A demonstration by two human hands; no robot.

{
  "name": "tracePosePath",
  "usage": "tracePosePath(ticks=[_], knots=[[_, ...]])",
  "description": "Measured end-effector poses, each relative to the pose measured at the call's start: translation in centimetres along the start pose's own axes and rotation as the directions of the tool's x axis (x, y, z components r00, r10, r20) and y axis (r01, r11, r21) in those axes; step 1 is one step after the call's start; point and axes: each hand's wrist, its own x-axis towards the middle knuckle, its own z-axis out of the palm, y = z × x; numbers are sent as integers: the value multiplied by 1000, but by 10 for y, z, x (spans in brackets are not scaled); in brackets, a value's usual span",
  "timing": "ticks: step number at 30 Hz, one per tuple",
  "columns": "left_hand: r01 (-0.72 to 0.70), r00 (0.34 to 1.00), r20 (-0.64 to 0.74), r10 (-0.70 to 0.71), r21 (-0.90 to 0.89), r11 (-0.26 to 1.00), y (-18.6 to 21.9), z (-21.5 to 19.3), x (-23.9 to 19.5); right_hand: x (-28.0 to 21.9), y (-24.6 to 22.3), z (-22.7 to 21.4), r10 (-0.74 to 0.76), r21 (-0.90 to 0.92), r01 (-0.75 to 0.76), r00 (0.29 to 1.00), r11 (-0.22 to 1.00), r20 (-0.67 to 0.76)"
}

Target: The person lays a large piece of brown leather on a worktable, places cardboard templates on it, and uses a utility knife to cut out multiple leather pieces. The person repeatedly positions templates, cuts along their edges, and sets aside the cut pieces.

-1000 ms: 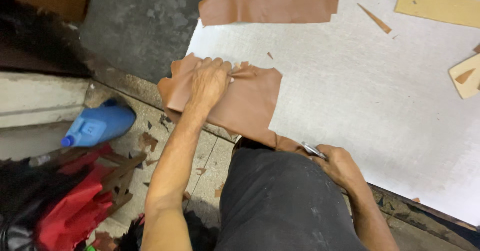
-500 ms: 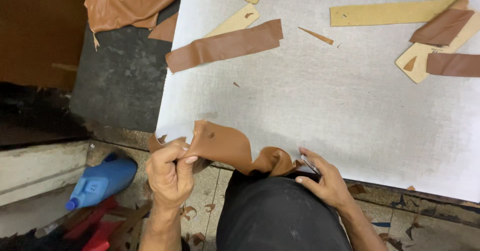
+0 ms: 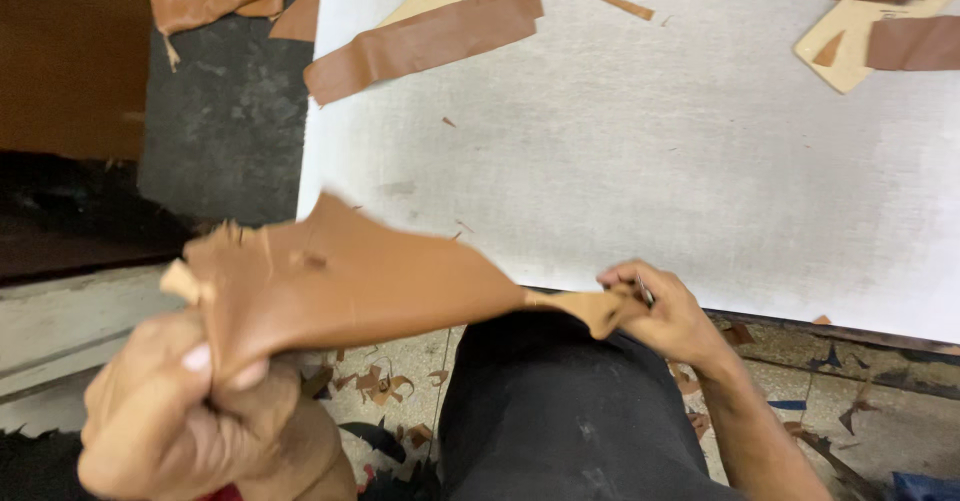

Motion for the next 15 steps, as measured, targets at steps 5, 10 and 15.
tracePosePath(ticks=[5,10,15], knots=[[-99,990,96,107,-89,991,8,39,2,-109,-14,-135,-365,582,313,930,750,-30],[59,984,180,5,-344,937,-46,238,58,-61,-92,-260,-316,179,477,775,860,-548],[177,902,429,-51,-258,950,-58,361,14,-4,-60,-295,-693,-657,252,414,711,-591]])
